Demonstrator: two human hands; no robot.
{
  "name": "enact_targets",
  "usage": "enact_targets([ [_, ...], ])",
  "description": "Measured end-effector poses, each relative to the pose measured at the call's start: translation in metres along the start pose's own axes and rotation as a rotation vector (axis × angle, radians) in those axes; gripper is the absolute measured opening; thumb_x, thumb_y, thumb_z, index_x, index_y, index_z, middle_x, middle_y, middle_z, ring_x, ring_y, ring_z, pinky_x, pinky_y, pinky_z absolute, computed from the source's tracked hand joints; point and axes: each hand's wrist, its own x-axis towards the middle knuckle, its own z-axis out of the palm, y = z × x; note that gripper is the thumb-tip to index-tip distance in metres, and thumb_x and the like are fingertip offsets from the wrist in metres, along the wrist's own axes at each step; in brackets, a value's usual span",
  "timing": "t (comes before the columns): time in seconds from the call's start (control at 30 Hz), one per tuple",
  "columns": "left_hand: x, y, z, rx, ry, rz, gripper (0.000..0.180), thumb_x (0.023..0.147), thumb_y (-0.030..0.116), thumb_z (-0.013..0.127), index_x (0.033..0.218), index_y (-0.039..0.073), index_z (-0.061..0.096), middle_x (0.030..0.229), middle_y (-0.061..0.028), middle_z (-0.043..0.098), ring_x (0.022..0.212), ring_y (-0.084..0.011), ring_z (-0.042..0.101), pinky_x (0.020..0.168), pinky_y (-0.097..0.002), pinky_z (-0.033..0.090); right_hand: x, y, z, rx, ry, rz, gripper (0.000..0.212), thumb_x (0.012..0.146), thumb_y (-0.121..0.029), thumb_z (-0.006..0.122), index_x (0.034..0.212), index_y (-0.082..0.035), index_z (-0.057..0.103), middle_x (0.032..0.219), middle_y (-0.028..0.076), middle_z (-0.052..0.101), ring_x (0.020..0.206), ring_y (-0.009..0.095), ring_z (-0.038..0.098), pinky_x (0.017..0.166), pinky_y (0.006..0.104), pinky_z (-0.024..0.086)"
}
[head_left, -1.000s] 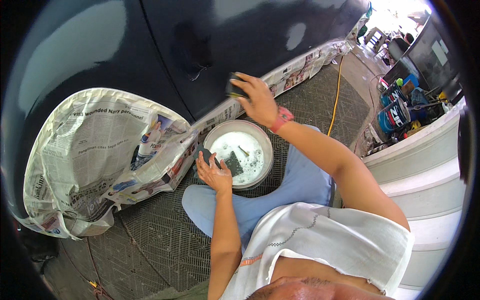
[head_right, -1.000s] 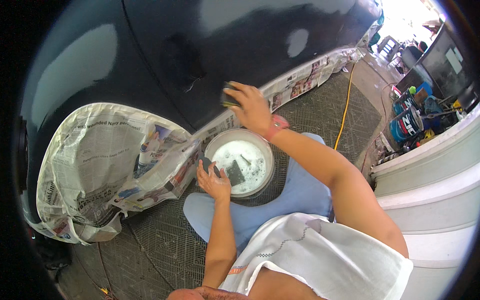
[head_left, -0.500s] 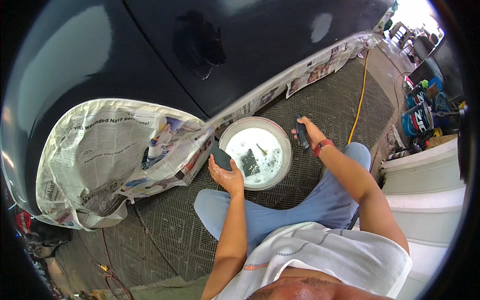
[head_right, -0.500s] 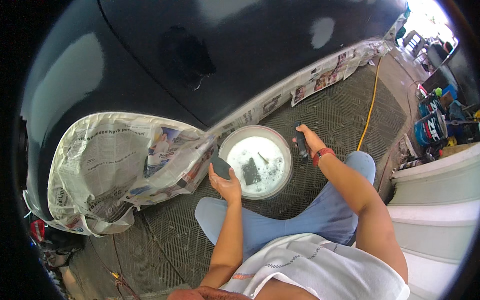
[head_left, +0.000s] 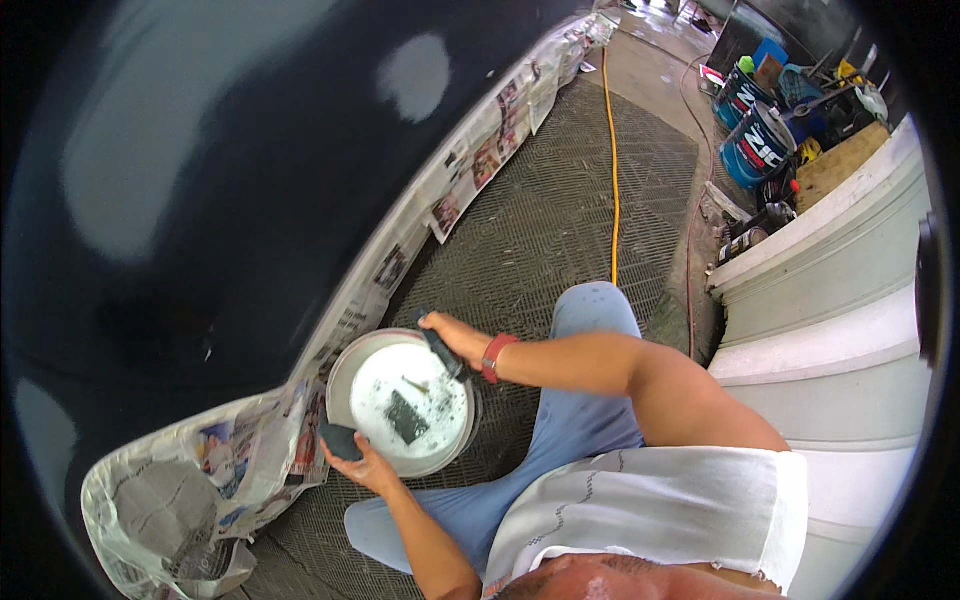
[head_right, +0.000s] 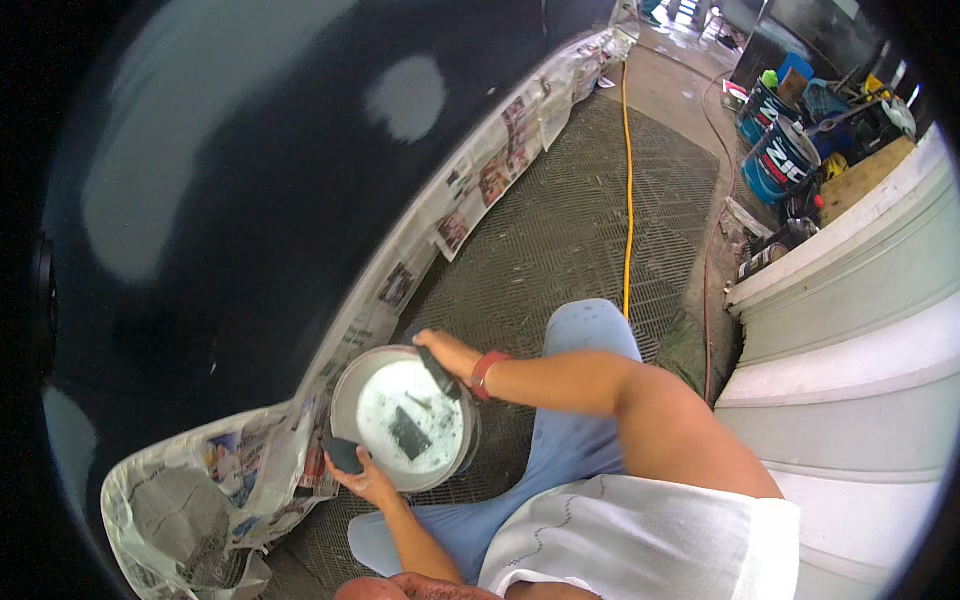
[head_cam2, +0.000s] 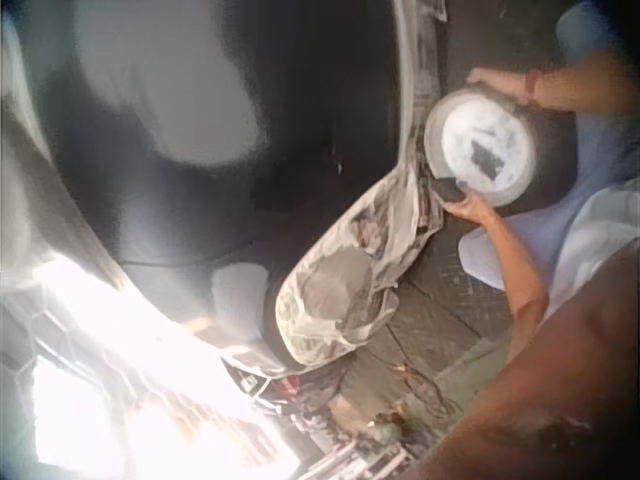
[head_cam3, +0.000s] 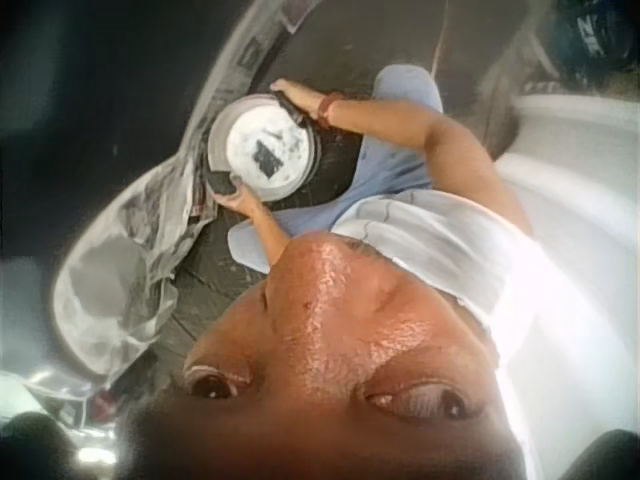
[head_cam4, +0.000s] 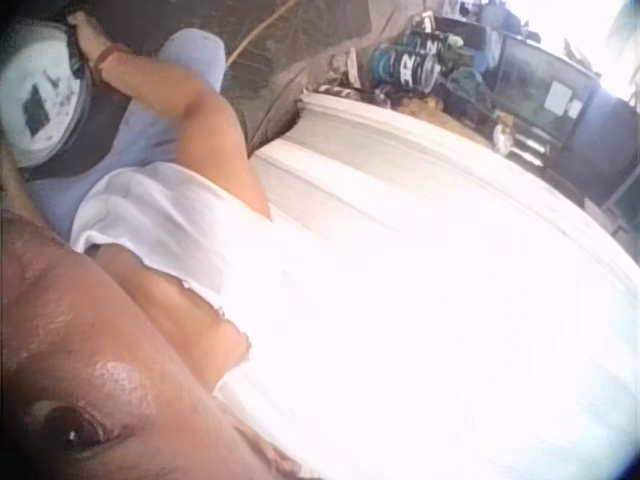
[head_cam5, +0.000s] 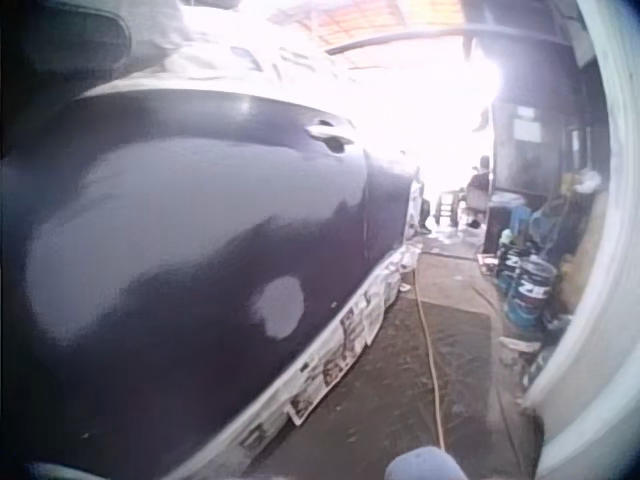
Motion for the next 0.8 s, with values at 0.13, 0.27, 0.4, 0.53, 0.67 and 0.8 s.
enact_targets([
  [0.13, -0.013, 0.008, 0.007, 0.191, 0.026, 0.027, 0.070, 0.101, 0.018, 0.075, 0.161, 0.007, 0.041, 0.157, -0.0249, 0.049, 0.132, -0.0411, 0.059, 0.107, -0.0502, 0.055, -0.005, -0.014, -0.004, -0.021, -0.058, -0.058, 0.046, 0.105, -0.045, 0.050, 0.092, -0.004, 0.068, 0.085, 0.005, 0.067, 0.075, 0.016, 0.059, 0.074, 0.0358, 0.049],
  [0.27, -0.022, 0.007, 0.023, 0.247, 0.009, 0.047, 0.071, 0.101, 0.015, 0.073, 0.162, 0.007, 0.038, 0.158, -0.0252, 0.046, 0.133, -0.0422, 0.058, 0.107, -0.0513, 0.055, 0.007, -0.024, -0.014, -0.076, 0.133, -0.082, 0.052, 0.104, -0.048, 0.051, 0.095, 0.000, 0.069, 0.084, 0.006, 0.067, 0.077, 0.016, 0.062, 0.075, 0.0364, 0.049],
  [0.4, -0.048, 0.048, 0.068, 0.117, 0.005, -0.043, 0.072, 0.102, 0.007, 0.070, 0.164, 0.007, 0.033, 0.163, -0.0245, 0.039, 0.140, -0.0400, 0.052, 0.114, -0.0496, 0.049, 0.032, -0.039, -0.061, -0.093, -0.138, -0.192, 0.052, 0.101, -0.046, 0.056, 0.092, 0.002, 0.072, 0.079, 0.005, 0.064, 0.078, 0.016, 0.063, 0.074, 0.0367, 0.051],
  [0.53, -0.066, 0.055, 0.104, 0.114, -0.064, -0.079, 0.079, 0.103, -0.001, 0.064, 0.169, 0.009, 0.022, 0.166, -0.0245, 0.031, 0.149, -0.0387, 0.039, 0.127, -0.0502, 0.033, 0.044, -0.069, -0.103, -0.009, -0.142, -0.133, 0.055, 0.097, -0.045, 0.056, 0.092, 0.007, 0.074, 0.087, 0.017, 0.075, 0.083, 0.024, 0.068, 0.080, 0.0418, 0.052],
  [0.67, -0.083, 0.085, 0.137, 0.193, -0.226, -0.135, 0.096, 0.103, 0.035, 0.074, 0.171, 0.008, 0.012, 0.172, -0.0266, 0.017, 0.158, -0.0439, 0.024, 0.130, -0.0545, 0.022, 0.054, -0.099, -0.146, -0.015, -0.031, -0.130, 0.051, 0.097, -0.044, 0.058, 0.091, 0.004, 0.074, 0.083, 0.014, 0.072, 0.077, 0.025, 0.068, 0.078, 0.0388, 0.053],
  [0.8, -0.089, 0.105, 0.167, 0.340, -0.331, -0.086, 0.107, 0.102, 0.049, 0.073, 0.173, 0.007, 0.005, 0.174, -0.0263, 0.011, 0.161, -0.0437, 0.017, 0.132, -0.0550, 0.016, 0.067, -0.114, -0.182, 0.021, 0.061, -0.191, 0.043, 0.102, -0.044, 0.059, 0.109, -0.001, 0.057, 0.088, 0.003, 0.056, 0.074, 0.012, 0.055, 0.067, 0.0300, 0.050],
])
